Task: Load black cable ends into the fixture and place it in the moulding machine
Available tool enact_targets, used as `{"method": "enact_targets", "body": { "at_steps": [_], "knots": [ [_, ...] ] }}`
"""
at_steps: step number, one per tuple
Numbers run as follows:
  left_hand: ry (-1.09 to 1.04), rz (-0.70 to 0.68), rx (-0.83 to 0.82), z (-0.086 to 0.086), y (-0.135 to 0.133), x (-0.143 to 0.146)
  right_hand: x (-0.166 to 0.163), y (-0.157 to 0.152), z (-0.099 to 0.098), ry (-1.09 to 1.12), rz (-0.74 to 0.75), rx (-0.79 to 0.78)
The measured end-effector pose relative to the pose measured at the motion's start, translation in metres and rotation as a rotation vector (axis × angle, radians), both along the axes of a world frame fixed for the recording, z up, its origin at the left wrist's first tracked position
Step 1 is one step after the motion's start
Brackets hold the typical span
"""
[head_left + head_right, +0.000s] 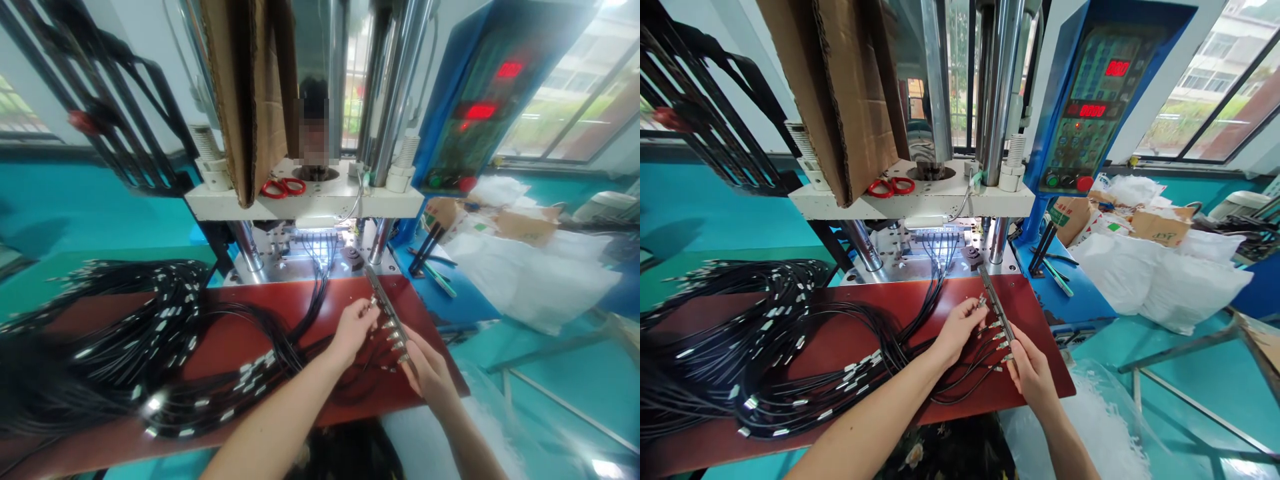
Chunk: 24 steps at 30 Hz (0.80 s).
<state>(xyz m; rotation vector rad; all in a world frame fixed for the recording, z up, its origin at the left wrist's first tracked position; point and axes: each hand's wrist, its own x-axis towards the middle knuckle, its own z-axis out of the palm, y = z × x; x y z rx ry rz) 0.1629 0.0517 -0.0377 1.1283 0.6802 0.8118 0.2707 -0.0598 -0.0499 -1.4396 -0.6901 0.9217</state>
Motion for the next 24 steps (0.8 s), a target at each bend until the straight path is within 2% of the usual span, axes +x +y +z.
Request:
{"method": "enact_targets", "body": {
  "at_steps": [2, 6, 10, 12, 18, 21, 24],
  "knots": [
    [-0.111, 0.012, -0.068, 0.000, 0.005, -0.003, 0.001, -0.001, 0.001, 0.019, -0.011, -0.009],
    [-0.292, -0.155, -0.321, 0.004, 0.013, -0.010, -0.001, -0.003, 0.006, 0.048, -0.009, -0.032],
    [-0.262, -0.252, -0.440, 0.005, 0.016, -0.013, -0.003, -0.004, 0.008, 0.038, 0.006, -0.006],
    [-0.198, -0.233, -0.391, 0.003, 0.015, -0.010, -0.003, -0.004, 0.007, 0.034, 0.016, 0.004],
    [0.085, -0.003, -0.001, -0.004, 0.006, 0.001, -0.001, -0.005, 0.006, 0.081, -0.002, -0.025],
    [0.087, -0.009, 0.003, -0.001, 0.005, 0.000, 0.000, -0.004, 0.005, 0.084, -0.024, -0.038],
    [-0.082, -0.080, -0.103, 0.003, 0.007, -0.003, 0.002, -0.004, 0.004, 0.057, -0.009, -0.021]
  ]
}}
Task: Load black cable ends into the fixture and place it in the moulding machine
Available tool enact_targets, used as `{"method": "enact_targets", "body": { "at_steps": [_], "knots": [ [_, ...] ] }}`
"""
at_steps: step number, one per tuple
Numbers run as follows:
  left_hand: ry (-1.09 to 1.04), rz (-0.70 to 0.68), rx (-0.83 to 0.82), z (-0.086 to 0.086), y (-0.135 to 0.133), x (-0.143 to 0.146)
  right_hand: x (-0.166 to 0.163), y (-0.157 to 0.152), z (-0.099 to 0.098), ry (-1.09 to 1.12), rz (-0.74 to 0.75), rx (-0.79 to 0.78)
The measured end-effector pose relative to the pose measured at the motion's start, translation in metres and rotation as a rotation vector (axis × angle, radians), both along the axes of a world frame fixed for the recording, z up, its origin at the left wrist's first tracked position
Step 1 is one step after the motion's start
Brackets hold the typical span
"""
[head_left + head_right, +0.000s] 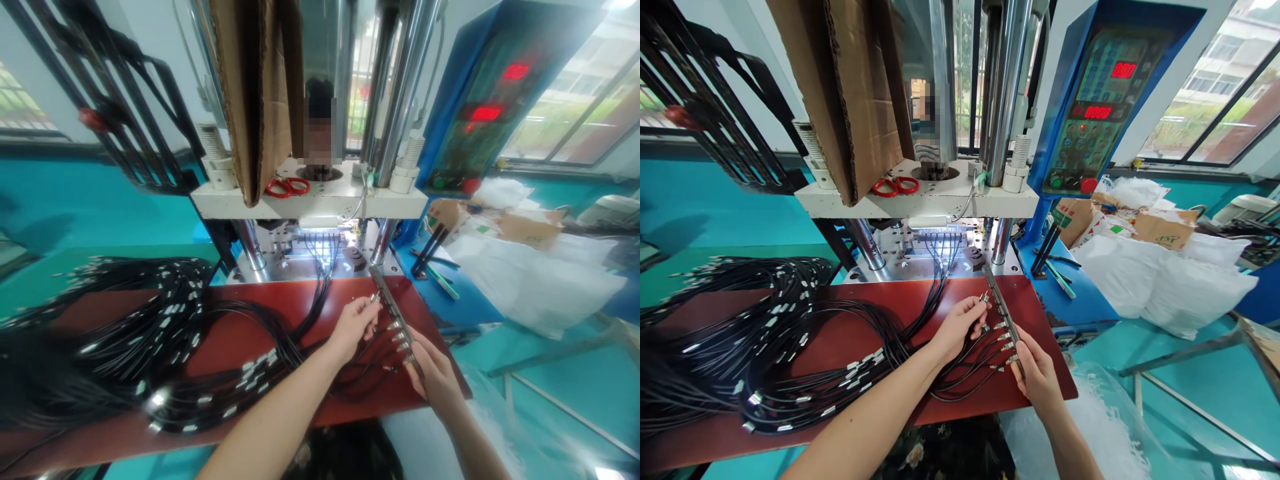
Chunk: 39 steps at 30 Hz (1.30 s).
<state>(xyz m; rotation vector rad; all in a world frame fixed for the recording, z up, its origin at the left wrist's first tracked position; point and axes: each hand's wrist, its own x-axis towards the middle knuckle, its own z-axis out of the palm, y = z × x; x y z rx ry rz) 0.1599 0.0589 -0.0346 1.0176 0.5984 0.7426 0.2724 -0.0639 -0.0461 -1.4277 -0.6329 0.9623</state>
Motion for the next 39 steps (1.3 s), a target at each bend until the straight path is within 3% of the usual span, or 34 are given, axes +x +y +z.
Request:
{"method": "enact_targets", "body": {
  "at_steps": [5, 9, 15, 23, 28, 34, 39],
  "knots": [
    [-0.127, -0.037, -0.114, -0.002, 0.006, -0.003, 0.002, 0.000, -0.003, -0.025, 0.015, 0.012],
    [-0.029, -0.052, -0.094, -0.005, 0.007, -0.001, 0.002, 0.001, -0.006, -0.018, 0.024, 0.012],
    [0.243, 0.067, -0.038, 0.002, 0.002, 0.006, 0.000, 0.000, -0.003, -0.018, 0.036, 0.039],
    [0.238, 0.070, -0.076, 0.002, 0.002, 0.008, 0.004, 0.002, -0.010, 0.003, 0.060, 0.036],
    [0.229, 0.050, -0.093, 0.003, 0.002, 0.006, 0.002, 0.001, -0.004, -0.006, 0.075, 0.033],
    [0.213, 0.065, -0.051, 0.000, 0.001, 0.006, -0.001, 0.001, 0.000, -0.019, 0.030, 0.036],
    [0.202, 0.109, 0.091, -0.009, 0.002, 0.003, -0.006, 0.003, 0.000, -0.112, 0.110, 0.018]
  ]
}}
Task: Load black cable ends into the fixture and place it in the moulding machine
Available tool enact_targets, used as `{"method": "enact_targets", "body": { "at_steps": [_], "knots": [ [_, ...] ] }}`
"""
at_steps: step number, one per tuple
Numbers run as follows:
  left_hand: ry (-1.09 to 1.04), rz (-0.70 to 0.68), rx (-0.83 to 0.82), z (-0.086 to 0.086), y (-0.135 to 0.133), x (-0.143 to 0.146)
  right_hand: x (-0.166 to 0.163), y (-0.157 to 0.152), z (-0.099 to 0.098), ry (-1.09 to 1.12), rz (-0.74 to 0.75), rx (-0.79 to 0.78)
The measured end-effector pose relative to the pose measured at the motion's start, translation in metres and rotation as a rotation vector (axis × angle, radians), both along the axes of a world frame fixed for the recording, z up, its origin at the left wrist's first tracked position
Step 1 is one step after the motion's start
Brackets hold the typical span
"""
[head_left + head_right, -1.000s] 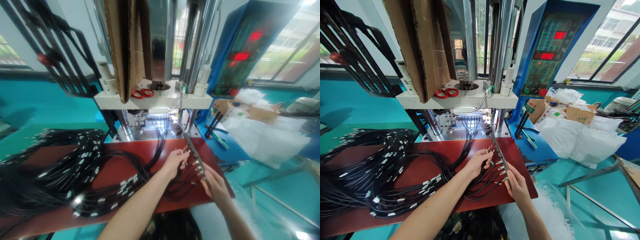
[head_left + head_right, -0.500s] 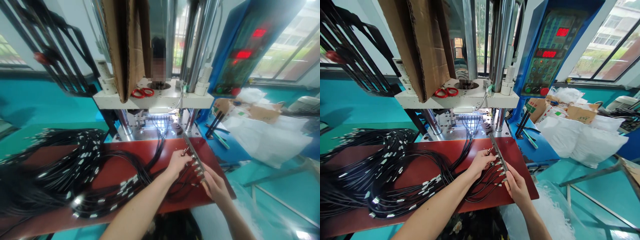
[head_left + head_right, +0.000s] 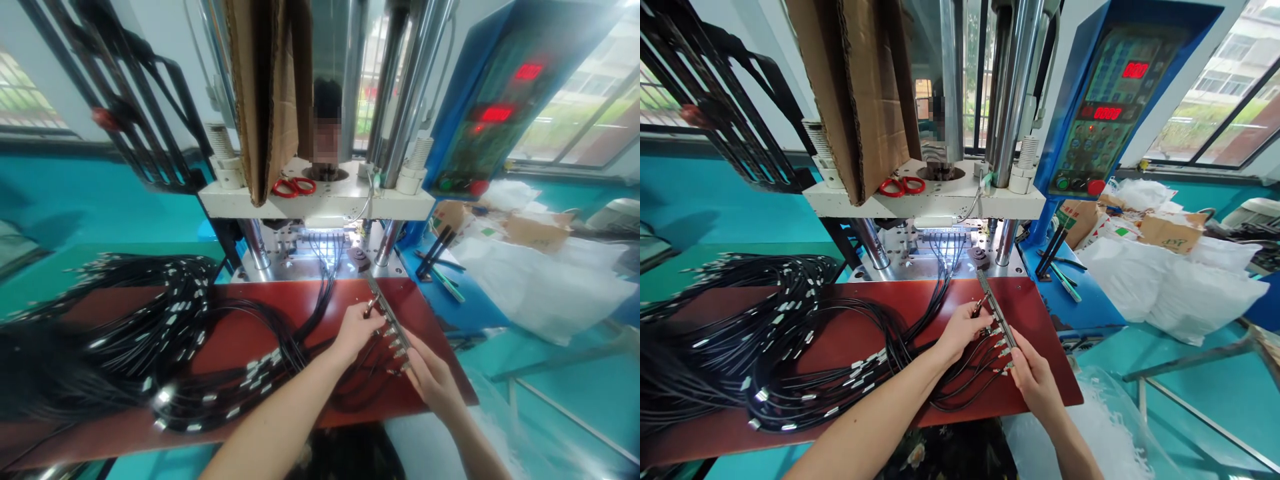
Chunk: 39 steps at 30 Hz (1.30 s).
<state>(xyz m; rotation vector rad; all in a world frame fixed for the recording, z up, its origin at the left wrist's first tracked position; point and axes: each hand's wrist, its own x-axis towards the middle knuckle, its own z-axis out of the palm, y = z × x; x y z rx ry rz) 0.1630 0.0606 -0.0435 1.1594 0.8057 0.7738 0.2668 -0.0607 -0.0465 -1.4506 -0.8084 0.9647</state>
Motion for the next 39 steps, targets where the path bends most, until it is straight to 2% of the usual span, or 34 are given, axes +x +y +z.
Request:
{"method": "enact_targets", "body": {
  "at_steps": [4, 10, 13, 16, 19, 22, 26, 31, 34, 37, 39],
  "knots": [
    [-0.038, 0.015, 0.098, 0.003, 0.004, -0.004, -0.001, -0.002, 0.002, 0.109, -0.099, -0.004],
    [-0.247, -0.055, -0.064, 0.013, 0.009, -0.009, 0.006, -0.003, 0.004, 0.115, -0.052, 0.038],
    [-0.135, -0.057, -0.111, 0.011, 0.009, -0.007, 0.006, -0.003, 0.004, 0.121, -0.078, 0.006],
    [-0.017, -0.104, -0.061, 0.009, 0.009, -0.003, 0.006, -0.004, 0.004, 0.142, -0.097, -0.044],
    [0.013, -0.143, -0.025, 0.010, 0.008, -0.001, 0.008, -0.005, 0.004, 0.151, -0.075, -0.072],
    [0.071, -0.184, -0.070, 0.013, 0.009, -0.002, 0.010, -0.005, 0.003, 0.154, -0.049, -0.084],
    [0.066, -0.191, -0.044, 0.011, 0.008, -0.004, 0.008, -0.003, 0.003, 0.115, -0.023, -0.048],
    [0.008, -0.165, 0.078, 0.004, 0.007, -0.007, 0.004, -0.002, 0.004, 0.097, -0.014, -0.027],
    [-0.017, -0.044, 0.121, 0.008, 0.011, -0.012, 0.005, -0.004, 0.004, 0.084, -0.024, -0.043],
    [-0.124, 0.141, -0.037, 0.015, 0.016, -0.017, 0.008, -0.006, 0.004, 0.082, -0.044, -0.047],
    [-0.196, 0.149, -0.237, 0.018, 0.017, -0.019, 0.009, -0.006, 0.003, 0.067, -0.044, -0.044]
  ]
}}
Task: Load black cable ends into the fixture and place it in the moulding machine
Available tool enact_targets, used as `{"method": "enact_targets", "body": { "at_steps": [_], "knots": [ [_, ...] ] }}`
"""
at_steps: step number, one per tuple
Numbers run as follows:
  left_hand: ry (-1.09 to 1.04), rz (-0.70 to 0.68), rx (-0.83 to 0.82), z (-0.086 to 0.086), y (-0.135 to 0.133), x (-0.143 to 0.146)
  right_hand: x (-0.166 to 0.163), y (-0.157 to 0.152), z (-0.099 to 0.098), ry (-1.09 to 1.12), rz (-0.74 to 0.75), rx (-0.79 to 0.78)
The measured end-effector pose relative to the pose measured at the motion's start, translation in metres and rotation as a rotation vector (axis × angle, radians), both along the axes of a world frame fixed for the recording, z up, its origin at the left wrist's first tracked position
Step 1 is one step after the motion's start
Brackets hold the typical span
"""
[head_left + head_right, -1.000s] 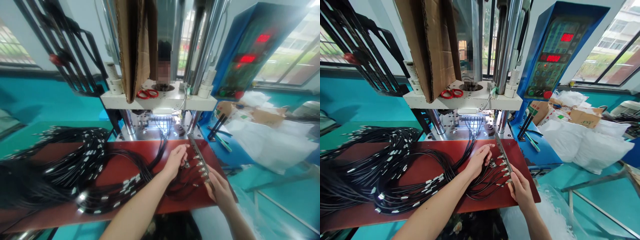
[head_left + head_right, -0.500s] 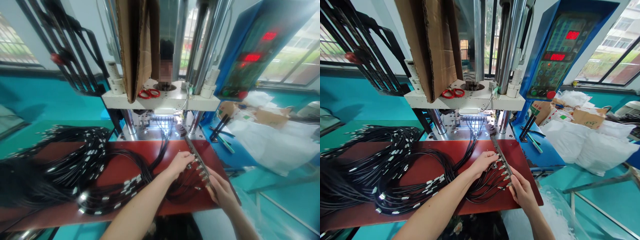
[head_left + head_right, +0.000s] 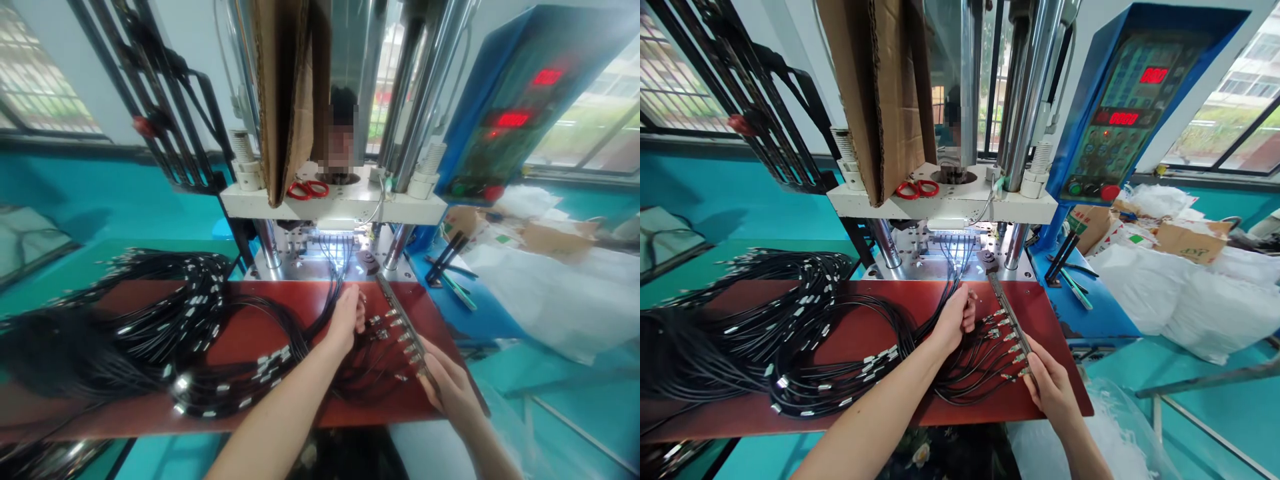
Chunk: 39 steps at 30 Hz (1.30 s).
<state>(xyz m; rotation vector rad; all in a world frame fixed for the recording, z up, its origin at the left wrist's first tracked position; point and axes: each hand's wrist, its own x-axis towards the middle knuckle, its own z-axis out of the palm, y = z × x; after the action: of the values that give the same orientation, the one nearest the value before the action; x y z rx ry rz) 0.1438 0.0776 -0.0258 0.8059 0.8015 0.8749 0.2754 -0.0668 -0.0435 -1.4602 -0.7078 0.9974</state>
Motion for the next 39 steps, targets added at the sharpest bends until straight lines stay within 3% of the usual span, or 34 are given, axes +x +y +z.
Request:
{"method": "enact_targets", "body": {
  "at_steps": [2, 4, 10, 18, 31, 34, 39],
  "knots": [
    [-0.058, -0.075, -0.103, -0.001, -0.002, 0.001, 0.000, 0.000, 0.000, -0.012, 0.017, 0.017],
    [-0.048, -0.124, -0.077, -0.004, -0.004, 0.003, 0.000, 0.000, 0.001, -0.002, 0.044, 0.042],
    [0.199, -0.095, 0.185, -0.014, -0.008, 0.007, 0.001, 0.000, 0.006, 0.042, 0.063, 0.011],
    [0.344, -0.019, 0.432, -0.023, -0.001, 0.012, -0.001, 0.002, 0.003, 0.111, -0.028, -0.043],
    [0.800, -0.031, 1.071, -0.014, -0.008, 0.000, -0.001, 0.001, 0.003, 0.097, -0.044, -0.059],
    [0.763, -0.038, 0.986, -0.016, -0.005, 0.003, -0.001, 0.001, 0.003, 0.075, -0.034, -0.068],
    [0.493, -0.109, 0.607, -0.023, 0.004, 0.013, 0.000, 0.001, 0.003, 0.089, -0.006, -0.060]
  ]
}}
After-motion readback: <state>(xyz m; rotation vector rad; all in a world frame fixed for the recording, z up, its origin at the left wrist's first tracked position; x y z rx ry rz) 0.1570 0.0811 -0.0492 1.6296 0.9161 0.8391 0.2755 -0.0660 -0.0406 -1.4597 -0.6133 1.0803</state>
